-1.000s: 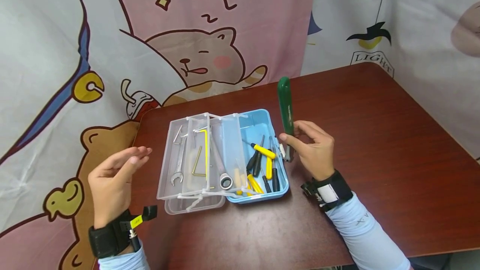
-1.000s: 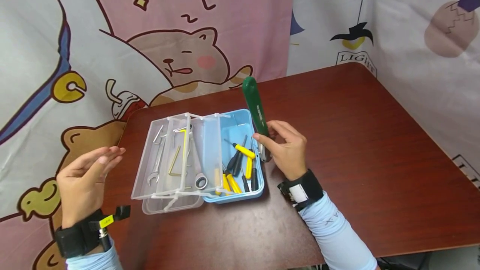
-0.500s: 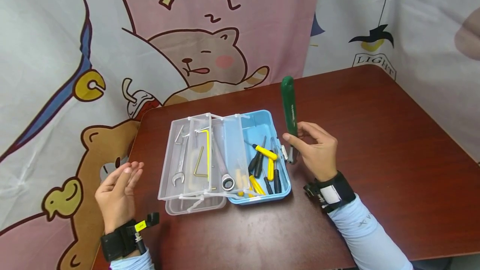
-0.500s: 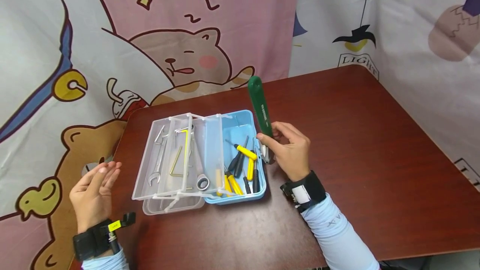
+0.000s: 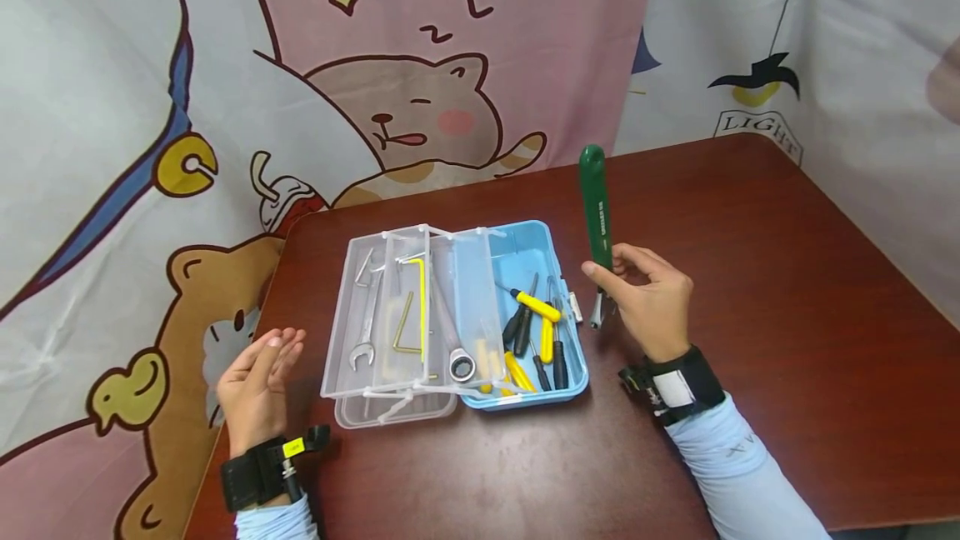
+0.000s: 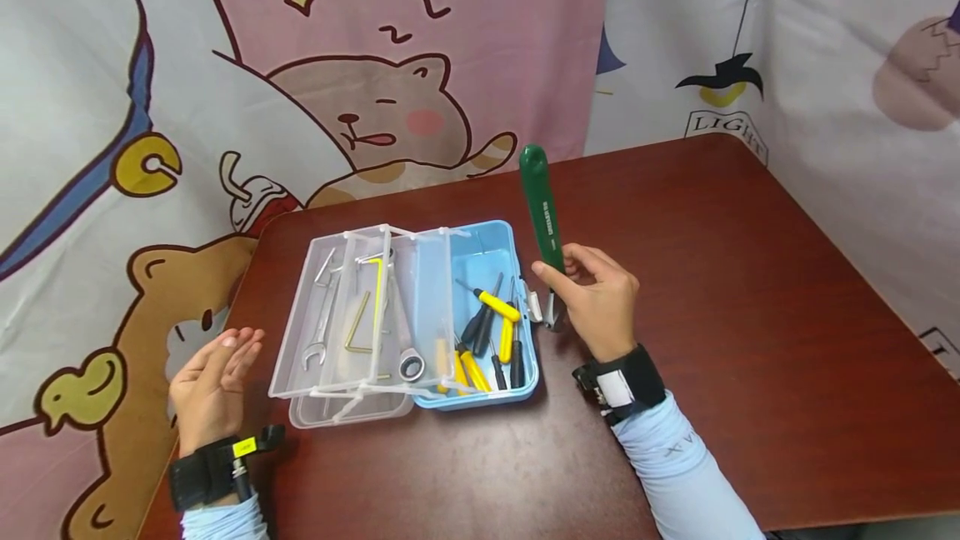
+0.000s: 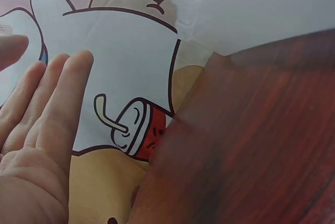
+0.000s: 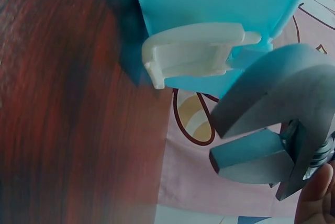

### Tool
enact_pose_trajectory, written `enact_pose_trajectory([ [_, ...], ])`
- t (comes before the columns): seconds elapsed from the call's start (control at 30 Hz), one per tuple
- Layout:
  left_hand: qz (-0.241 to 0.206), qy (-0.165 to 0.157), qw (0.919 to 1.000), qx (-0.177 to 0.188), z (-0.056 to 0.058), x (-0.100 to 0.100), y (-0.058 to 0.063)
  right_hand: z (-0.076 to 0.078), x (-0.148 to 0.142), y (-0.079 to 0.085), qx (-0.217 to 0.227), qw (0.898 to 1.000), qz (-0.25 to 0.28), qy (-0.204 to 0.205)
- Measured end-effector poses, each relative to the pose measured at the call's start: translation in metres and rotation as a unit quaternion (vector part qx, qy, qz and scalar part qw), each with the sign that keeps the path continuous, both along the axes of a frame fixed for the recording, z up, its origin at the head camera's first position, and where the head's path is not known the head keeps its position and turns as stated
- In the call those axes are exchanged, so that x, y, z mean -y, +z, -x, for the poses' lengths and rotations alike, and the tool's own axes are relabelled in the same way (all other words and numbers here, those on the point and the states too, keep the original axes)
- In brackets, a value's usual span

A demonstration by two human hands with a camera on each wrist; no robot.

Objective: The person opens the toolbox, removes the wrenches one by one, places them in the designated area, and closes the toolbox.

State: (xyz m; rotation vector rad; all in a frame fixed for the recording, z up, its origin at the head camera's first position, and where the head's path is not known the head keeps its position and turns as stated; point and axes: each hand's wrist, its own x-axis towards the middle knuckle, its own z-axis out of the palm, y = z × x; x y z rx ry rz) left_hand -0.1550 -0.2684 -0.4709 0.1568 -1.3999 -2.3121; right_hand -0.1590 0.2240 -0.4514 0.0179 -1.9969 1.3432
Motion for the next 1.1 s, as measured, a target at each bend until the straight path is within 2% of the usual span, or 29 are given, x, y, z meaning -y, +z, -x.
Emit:
enact_pose_trajectory([
  [0.23, 0.005, 0.0, 0.9999, 0.011, -0.001, 0.0, -0.004, 0.001, -0.007, -0.001, 0.031, 0.999, -0.021, -0.034],
  [0.5, 0.009, -0.007, 0.9998, 0.014, -0.002, -0.002, -0.005, 0.003, -0.017, -0.002, 0.079, 0.992, -0.067, -0.078],
  [0.7, 0.019, -0.017, 0.9996, 0.009, -0.002, -0.003, -0.005, 0.004, -0.025, -0.001, 0.086, 0.988, -0.092, -0.087],
  [0.97, 0.036, -0.017, 0.9989, 0.027, -0.003, -0.005, -0.004, 0.006, -0.033, -0.001, 0.104, 0.984, -0.116, -0.09],
  [1.1, 0.036, -0.022, 0.9989, 0.019, -0.003, -0.006, -0.004, 0.007, -0.036, -0.002, 0.117, 0.981, -0.126, -0.09],
])
